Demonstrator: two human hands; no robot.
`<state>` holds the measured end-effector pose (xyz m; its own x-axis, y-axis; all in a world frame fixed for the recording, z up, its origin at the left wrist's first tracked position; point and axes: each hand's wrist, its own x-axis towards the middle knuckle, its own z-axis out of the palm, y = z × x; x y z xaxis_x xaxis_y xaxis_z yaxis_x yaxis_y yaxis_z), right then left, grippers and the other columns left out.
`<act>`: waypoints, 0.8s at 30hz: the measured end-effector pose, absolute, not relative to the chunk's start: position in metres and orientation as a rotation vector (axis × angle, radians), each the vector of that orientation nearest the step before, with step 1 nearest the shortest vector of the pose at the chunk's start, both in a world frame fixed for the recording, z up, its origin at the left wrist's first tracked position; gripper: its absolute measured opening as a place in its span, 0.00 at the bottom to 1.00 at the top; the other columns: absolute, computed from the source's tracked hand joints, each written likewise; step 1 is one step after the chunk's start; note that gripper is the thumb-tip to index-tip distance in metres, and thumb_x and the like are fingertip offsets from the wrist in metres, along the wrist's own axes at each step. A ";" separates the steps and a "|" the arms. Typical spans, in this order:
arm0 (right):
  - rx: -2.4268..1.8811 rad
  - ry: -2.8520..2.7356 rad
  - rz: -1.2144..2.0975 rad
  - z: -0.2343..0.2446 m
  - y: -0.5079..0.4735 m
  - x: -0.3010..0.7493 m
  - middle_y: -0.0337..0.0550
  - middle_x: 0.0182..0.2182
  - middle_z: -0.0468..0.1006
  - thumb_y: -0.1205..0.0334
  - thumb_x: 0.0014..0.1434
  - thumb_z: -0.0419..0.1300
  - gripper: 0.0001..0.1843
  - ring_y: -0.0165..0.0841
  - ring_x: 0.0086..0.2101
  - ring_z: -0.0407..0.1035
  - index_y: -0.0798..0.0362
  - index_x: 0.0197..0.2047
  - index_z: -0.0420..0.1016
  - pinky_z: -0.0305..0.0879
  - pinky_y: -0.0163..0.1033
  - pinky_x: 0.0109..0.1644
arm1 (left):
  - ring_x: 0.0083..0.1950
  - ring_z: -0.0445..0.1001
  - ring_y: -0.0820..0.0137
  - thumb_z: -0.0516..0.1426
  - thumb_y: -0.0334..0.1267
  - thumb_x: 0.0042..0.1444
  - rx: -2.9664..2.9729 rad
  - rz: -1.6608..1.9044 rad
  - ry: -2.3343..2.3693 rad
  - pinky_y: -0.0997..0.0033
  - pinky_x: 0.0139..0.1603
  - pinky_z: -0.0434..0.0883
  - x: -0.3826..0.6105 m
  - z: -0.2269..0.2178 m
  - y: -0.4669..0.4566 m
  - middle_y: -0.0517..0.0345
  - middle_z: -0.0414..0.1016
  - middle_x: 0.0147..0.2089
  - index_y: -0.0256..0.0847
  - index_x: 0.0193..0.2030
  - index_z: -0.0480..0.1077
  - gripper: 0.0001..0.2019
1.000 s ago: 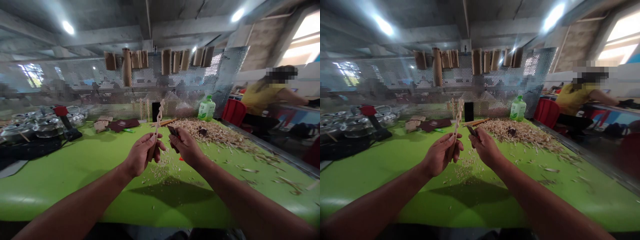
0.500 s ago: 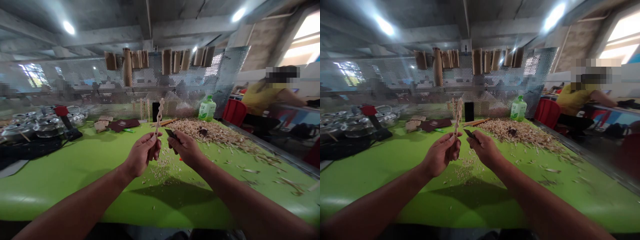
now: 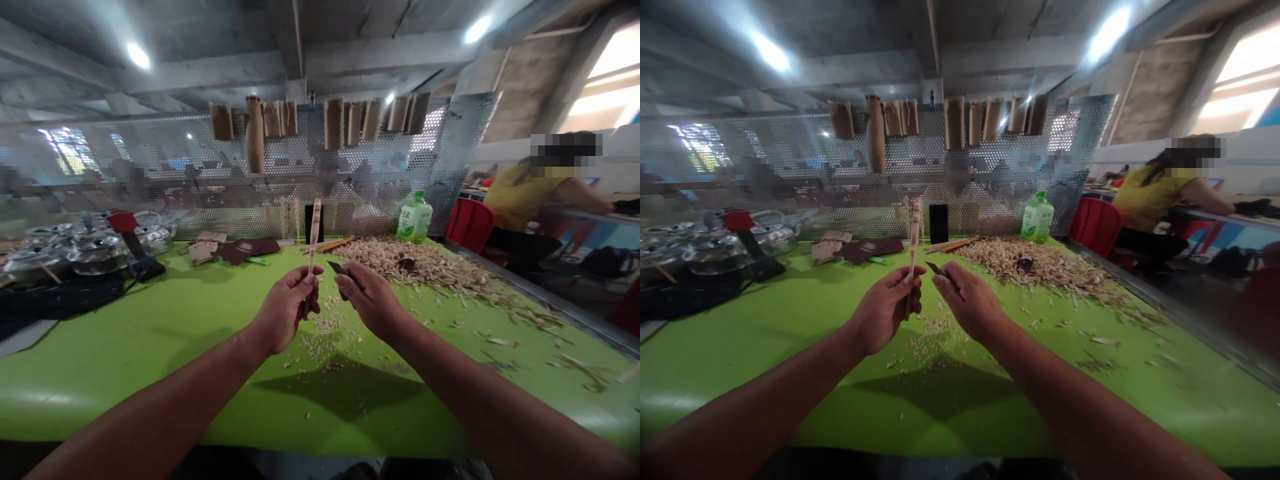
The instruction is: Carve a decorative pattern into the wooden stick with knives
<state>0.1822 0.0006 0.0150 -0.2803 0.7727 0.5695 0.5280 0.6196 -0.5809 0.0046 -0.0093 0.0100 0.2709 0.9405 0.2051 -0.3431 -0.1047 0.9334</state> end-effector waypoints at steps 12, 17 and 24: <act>-1.074 -2.021 0.228 0.021 -0.006 0.181 0.39 0.25 0.70 0.49 0.65 0.46 0.18 0.30 0.26 0.61 0.51 0.34 0.69 0.49 0.36 0.29 | 0.17 0.56 0.83 0.55 0.41 0.60 1.281 1.219 0.634 0.81 0.16 0.54 0.006 0.013 -0.013 0.66 0.63 0.26 0.41 0.44 0.66 0.09; -1.038 -2.051 0.259 0.019 -0.005 0.180 0.40 0.26 0.70 0.50 0.66 0.46 0.18 0.30 0.26 0.60 0.51 0.33 0.68 0.50 0.36 0.29 | 0.21 0.59 0.82 0.56 0.39 0.59 1.255 1.238 0.618 0.80 0.19 0.58 0.007 0.012 -0.013 0.65 0.64 0.29 0.41 0.49 0.67 0.12; -1.070 -1.930 0.314 0.014 0.001 0.177 0.38 0.23 0.68 0.51 0.60 0.55 0.13 0.29 0.24 0.60 0.52 0.32 0.70 0.54 0.36 0.28 | 0.22 0.66 0.79 0.55 0.40 0.59 1.360 1.200 0.694 0.77 0.21 0.64 0.007 0.009 -0.012 0.62 0.68 0.30 0.39 0.47 0.68 0.11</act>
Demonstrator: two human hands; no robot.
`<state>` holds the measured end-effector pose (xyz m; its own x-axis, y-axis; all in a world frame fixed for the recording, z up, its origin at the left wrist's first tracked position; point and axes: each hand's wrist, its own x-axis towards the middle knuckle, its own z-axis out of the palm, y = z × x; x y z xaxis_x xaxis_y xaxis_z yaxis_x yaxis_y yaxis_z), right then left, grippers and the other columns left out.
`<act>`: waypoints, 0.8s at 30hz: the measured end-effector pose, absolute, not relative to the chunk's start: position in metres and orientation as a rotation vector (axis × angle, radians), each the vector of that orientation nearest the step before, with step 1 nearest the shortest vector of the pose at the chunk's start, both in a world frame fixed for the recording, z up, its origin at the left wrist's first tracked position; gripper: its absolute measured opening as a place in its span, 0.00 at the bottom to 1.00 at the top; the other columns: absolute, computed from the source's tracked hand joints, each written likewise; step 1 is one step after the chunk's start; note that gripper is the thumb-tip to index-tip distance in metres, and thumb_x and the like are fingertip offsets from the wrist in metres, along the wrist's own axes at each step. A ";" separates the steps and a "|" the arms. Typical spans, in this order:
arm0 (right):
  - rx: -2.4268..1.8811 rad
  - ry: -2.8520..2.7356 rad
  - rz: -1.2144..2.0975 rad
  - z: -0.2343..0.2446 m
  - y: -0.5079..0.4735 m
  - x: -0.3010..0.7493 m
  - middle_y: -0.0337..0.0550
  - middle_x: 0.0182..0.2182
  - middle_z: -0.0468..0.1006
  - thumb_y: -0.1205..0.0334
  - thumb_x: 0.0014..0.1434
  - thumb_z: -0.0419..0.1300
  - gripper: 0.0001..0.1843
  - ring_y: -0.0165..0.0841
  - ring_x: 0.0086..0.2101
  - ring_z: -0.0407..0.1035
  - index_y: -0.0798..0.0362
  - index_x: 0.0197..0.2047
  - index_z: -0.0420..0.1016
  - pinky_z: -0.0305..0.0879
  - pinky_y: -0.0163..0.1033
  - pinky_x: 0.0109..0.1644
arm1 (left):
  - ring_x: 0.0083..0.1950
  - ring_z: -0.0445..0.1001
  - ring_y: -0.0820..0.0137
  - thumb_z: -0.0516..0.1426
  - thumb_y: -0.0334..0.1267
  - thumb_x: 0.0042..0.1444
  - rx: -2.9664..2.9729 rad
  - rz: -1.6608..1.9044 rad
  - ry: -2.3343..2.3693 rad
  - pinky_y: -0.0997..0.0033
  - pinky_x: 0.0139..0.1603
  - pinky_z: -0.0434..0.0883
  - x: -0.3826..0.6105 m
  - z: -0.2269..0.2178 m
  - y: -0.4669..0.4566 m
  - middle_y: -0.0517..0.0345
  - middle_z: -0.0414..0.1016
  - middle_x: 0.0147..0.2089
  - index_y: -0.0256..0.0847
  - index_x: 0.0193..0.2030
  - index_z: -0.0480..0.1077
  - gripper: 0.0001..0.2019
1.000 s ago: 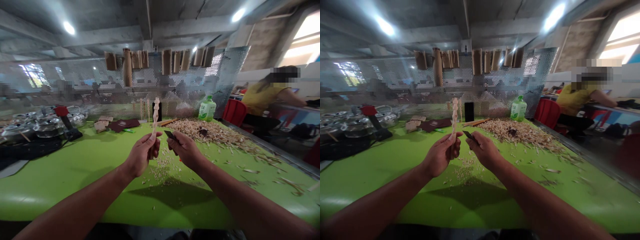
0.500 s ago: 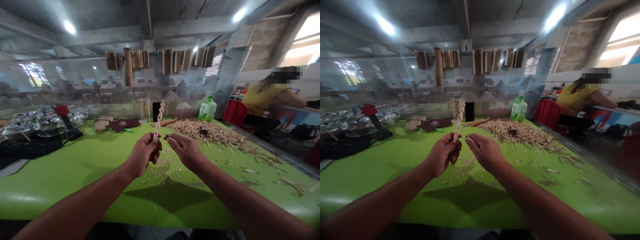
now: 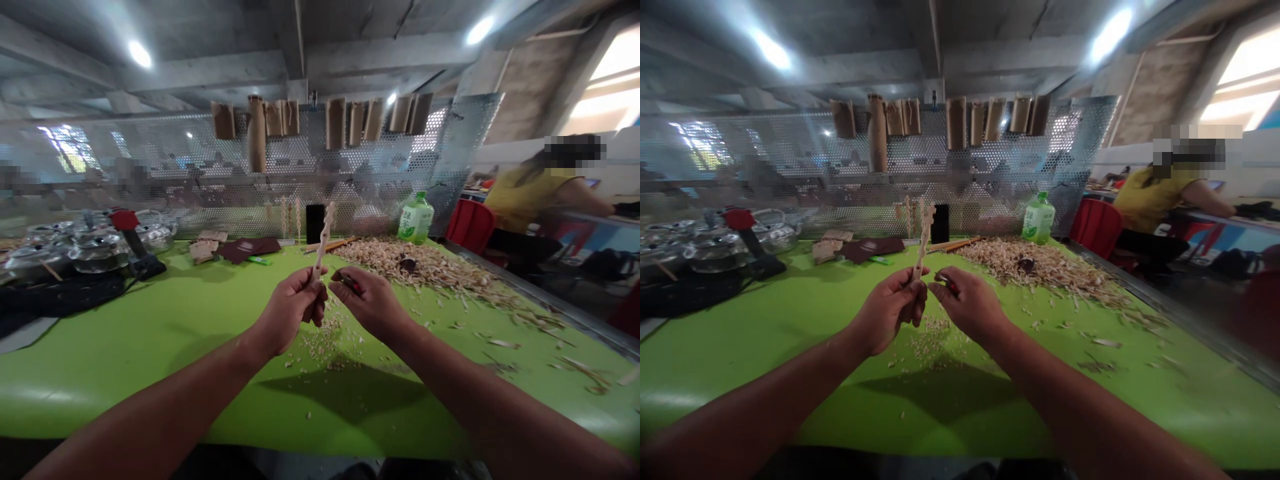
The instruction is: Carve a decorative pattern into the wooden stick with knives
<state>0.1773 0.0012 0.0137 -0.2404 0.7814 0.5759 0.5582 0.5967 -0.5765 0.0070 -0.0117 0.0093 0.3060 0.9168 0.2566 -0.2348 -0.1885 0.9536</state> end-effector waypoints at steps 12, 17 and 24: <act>-0.867 -1.383 -0.032 0.017 0.016 0.194 0.35 0.25 0.69 0.58 0.55 0.62 0.07 0.29 0.26 0.63 0.50 0.36 0.72 0.62 0.36 0.32 | 0.25 0.75 0.73 0.57 0.42 0.57 1.573 1.035 1.165 0.73 0.23 0.70 0.000 0.007 -0.001 0.51 0.79 0.38 0.37 0.43 0.66 0.11; -0.933 -1.560 -0.129 0.022 0.025 0.202 0.40 0.33 0.72 0.57 0.57 0.59 0.16 0.33 0.35 0.67 0.48 0.49 0.73 0.65 0.42 0.42 | 0.25 0.74 0.75 0.58 0.38 0.56 1.696 1.044 1.162 0.74 0.27 0.72 -0.001 0.011 -0.003 0.53 0.78 0.35 0.36 0.36 0.70 0.07; -1.124 -1.716 -0.034 0.025 0.043 0.222 0.44 0.33 0.74 0.50 0.58 0.57 0.16 0.35 0.34 0.68 0.52 0.32 0.78 0.62 0.40 0.38 | 0.23 0.72 0.75 0.61 0.38 0.52 1.614 1.131 1.193 0.74 0.25 0.71 -0.004 0.014 0.004 0.56 0.75 0.27 0.36 0.39 0.75 0.10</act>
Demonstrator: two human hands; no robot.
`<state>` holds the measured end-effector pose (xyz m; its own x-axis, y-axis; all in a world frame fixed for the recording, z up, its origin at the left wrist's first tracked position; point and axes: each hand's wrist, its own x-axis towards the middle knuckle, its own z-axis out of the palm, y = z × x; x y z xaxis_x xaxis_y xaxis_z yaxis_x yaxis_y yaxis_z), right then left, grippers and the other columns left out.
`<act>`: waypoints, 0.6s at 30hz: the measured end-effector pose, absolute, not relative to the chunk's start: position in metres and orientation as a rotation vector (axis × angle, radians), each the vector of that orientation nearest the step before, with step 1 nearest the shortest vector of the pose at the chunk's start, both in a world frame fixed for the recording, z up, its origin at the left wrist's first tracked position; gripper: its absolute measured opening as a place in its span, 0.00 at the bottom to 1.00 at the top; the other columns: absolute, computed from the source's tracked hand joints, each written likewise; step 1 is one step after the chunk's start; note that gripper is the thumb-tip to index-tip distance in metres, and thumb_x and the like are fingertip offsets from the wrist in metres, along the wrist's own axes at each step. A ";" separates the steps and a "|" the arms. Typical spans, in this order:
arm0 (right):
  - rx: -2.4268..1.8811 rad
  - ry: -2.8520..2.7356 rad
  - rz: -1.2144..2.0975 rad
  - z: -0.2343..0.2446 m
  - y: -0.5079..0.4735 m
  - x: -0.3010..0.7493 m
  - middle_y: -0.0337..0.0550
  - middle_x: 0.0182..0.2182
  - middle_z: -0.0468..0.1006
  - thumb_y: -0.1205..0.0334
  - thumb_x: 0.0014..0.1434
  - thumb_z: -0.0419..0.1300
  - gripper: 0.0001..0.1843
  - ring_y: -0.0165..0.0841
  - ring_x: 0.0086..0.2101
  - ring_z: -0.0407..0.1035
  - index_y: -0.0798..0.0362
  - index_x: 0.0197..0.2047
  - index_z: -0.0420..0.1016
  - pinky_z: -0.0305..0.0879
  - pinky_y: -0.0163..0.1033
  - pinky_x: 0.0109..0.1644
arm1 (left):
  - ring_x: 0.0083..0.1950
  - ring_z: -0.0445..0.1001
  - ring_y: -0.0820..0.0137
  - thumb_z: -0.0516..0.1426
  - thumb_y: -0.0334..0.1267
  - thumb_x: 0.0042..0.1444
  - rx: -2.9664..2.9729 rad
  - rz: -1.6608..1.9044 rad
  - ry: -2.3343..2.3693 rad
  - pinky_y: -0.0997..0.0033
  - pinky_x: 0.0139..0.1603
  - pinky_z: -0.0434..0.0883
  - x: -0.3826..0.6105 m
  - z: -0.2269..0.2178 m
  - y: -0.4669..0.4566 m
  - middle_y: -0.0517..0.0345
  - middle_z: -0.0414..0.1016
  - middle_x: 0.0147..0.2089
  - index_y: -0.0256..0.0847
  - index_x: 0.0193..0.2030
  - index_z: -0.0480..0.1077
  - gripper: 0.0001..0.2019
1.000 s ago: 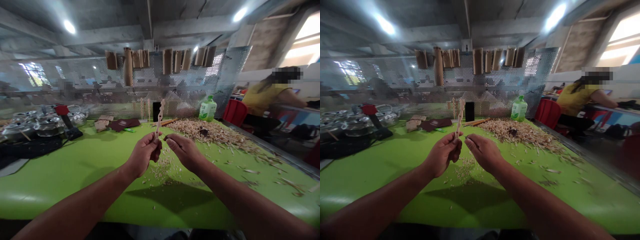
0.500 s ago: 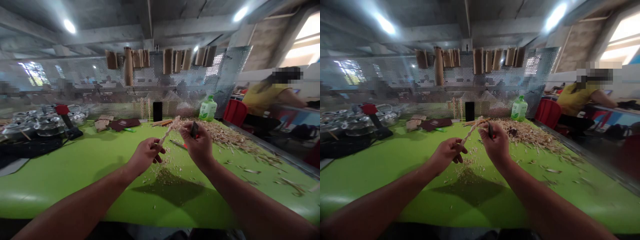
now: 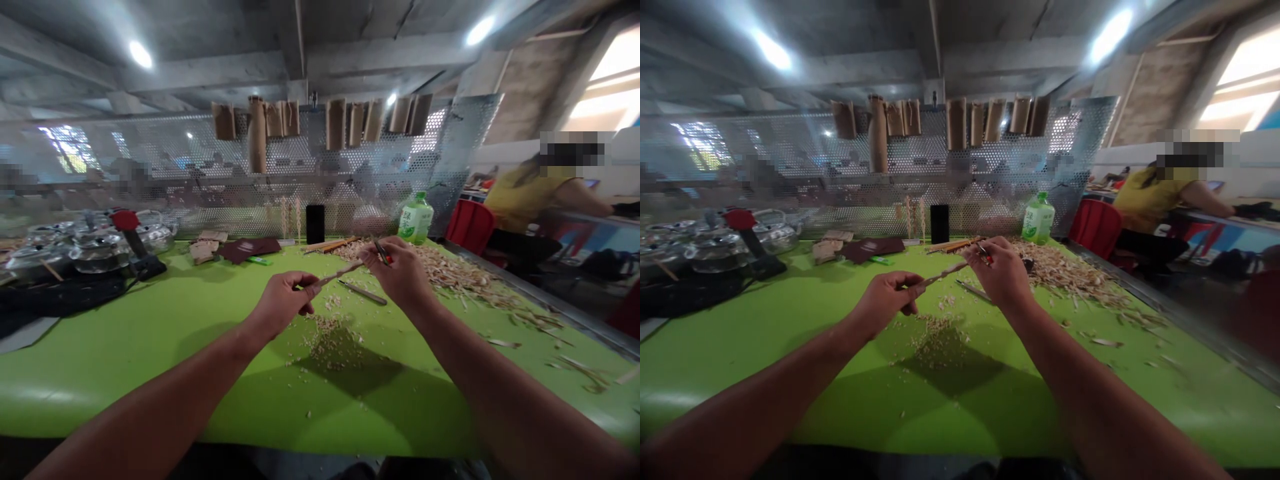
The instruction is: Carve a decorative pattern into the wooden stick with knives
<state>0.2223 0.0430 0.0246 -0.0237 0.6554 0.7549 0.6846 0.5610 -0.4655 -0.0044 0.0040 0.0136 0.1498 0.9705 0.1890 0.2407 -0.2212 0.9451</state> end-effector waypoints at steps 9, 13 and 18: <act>-1.151 -1.799 0.539 0.019 0.053 0.227 0.38 0.21 0.71 0.43 0.48 0.64 0.21 0.28 0.23 0.59 0.55 0.29 0.75 0.54 0.35 0.26 | 0.30 0.72 0.71 0.67 0.38 0.42 1.810 1.425 1.143 0.73 0.31 0.70 -0.027 0.018 0.025 0.55 0.76 0.29 0.39 0.34 0.77 0.11; -1.125 -1.605 0.674 0.018 0.051 0.219 0.36 0.19 0.69 0.45 0.45 0.67 0.20 0.24 0.18 0.55 0.55 0.27 0.74 0.50 0.34 0.21 | 0.36 0.71 0.72 0.67 0.39 0.43 1.714 1.791 1.054 0.74 0.36 0.70 -0.039 0.030 0.032 0.56 0.75 0.38 0.43 0.44 0.74 0.19; -1.027 -1.288 0.912 0.016 0.035 0.195 0.35 0.18 0.69 0.45 0.42 0.68 0.20 0.23 0.14 0.54 0.53 0.26 0.68 0.48 0.33 0.15 | 0.29 0.64 0.78 0.59 0.47 0.55 1.141 1.996 0.914 0.78 0.31 0.67 -0.040 0.024 0.043 0.61 0.67 0.34 0.42 0.38 0.69 0.11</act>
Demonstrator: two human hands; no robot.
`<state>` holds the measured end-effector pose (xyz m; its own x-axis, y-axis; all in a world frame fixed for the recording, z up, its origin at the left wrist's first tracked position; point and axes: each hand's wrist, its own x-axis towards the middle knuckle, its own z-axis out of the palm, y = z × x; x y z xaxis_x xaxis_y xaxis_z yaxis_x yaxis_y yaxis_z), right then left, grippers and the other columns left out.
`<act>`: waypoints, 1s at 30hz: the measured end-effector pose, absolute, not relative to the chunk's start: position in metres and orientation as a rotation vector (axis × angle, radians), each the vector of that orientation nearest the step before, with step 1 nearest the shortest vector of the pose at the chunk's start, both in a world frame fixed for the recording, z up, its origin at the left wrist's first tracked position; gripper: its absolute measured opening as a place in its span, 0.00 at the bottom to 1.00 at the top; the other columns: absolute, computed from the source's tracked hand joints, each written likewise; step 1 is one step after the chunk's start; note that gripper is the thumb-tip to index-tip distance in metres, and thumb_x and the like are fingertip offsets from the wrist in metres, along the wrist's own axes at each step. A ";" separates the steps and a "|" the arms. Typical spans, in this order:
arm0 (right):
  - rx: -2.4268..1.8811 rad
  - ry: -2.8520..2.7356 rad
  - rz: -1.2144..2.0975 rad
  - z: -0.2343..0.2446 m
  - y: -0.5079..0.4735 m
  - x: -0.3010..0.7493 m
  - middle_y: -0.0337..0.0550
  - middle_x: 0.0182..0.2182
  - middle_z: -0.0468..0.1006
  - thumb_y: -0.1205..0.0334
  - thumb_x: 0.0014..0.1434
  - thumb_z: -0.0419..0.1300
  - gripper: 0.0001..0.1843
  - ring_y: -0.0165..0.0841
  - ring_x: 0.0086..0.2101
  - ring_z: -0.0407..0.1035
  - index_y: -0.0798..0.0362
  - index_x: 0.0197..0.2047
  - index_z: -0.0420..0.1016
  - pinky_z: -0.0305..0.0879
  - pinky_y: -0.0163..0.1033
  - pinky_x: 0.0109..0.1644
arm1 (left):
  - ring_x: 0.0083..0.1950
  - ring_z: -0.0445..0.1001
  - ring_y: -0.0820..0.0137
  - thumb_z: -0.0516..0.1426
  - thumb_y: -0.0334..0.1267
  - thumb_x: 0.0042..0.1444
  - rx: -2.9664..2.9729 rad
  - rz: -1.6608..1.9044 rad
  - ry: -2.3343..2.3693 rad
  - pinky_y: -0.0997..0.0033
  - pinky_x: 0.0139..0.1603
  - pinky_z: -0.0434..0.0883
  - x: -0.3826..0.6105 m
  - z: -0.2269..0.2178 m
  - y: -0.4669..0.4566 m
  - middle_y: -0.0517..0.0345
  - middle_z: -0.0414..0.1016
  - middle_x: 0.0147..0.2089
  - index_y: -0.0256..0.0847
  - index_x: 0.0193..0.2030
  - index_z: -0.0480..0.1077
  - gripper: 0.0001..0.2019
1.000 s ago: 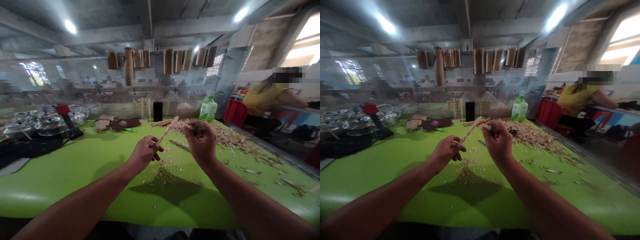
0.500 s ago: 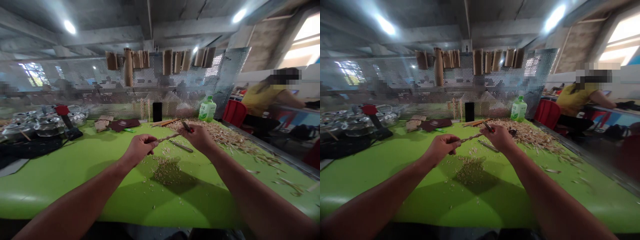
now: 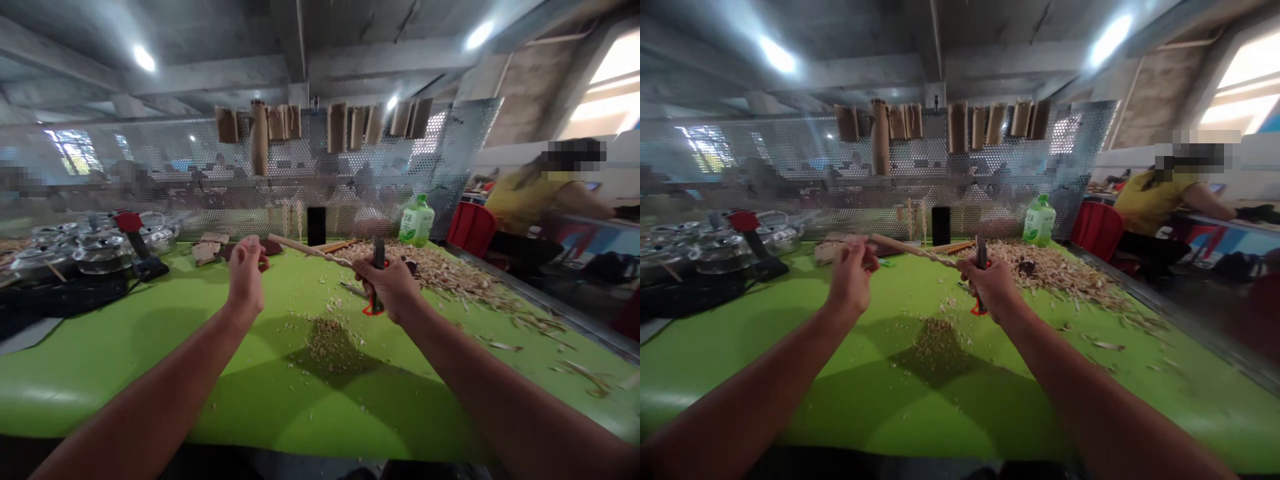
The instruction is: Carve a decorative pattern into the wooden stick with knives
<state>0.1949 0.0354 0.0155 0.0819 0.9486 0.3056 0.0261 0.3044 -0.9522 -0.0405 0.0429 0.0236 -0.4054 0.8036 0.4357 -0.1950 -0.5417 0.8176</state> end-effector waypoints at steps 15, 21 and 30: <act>-1.067 -1.362 1.094 -0.007 0.020 0.164 0.35 0.17 0.69 0.45 0.47 0.65 0.19 0.23 0.15 0.54 0.54 0.28 0.70 0.51 0.32 0.16 | 0.38 0.72 0.73 0.58 0.44 0.55 1.213 1.544 0.761 0.71 0.42 0.69 0.001 0.003 0.019 0.55 0.75 0.38 0.38 0.39 0.72 0.12; -1.029 -1.450 1.093 -0.008 0.016 0.165 0.35 0.21 0.71 0.45 0.51 0.62 0.20 0.23 0.16 0.57 0.55 0.35 0.70 0.53 0.32 0.18 | 0.26 0.72 0.73 0.53 0.44 0.59 1.140 1.711 0.752 0.72 0.30 0.69 -0.013 0.013 0.023 0.61 0.71 0.25 0.39 0.36 0.66 0.09; -1.138 -1.606 1.255 -0.021 0.026 0.168 0.35 0.19 0.70 0.50 0.53 0.60 0.15 0.24 0.16 0.58 0.54 0.33 0.68 0.51 0.31 0.18 | 0.16 0.61 0.80 0.55 0.41 0.56 1.288 1.553 0.900 0.79 0.15 0.60 -0.011 0.012 0.016 0.66 0.64 0.25 0.40 0.49 0.67 0.15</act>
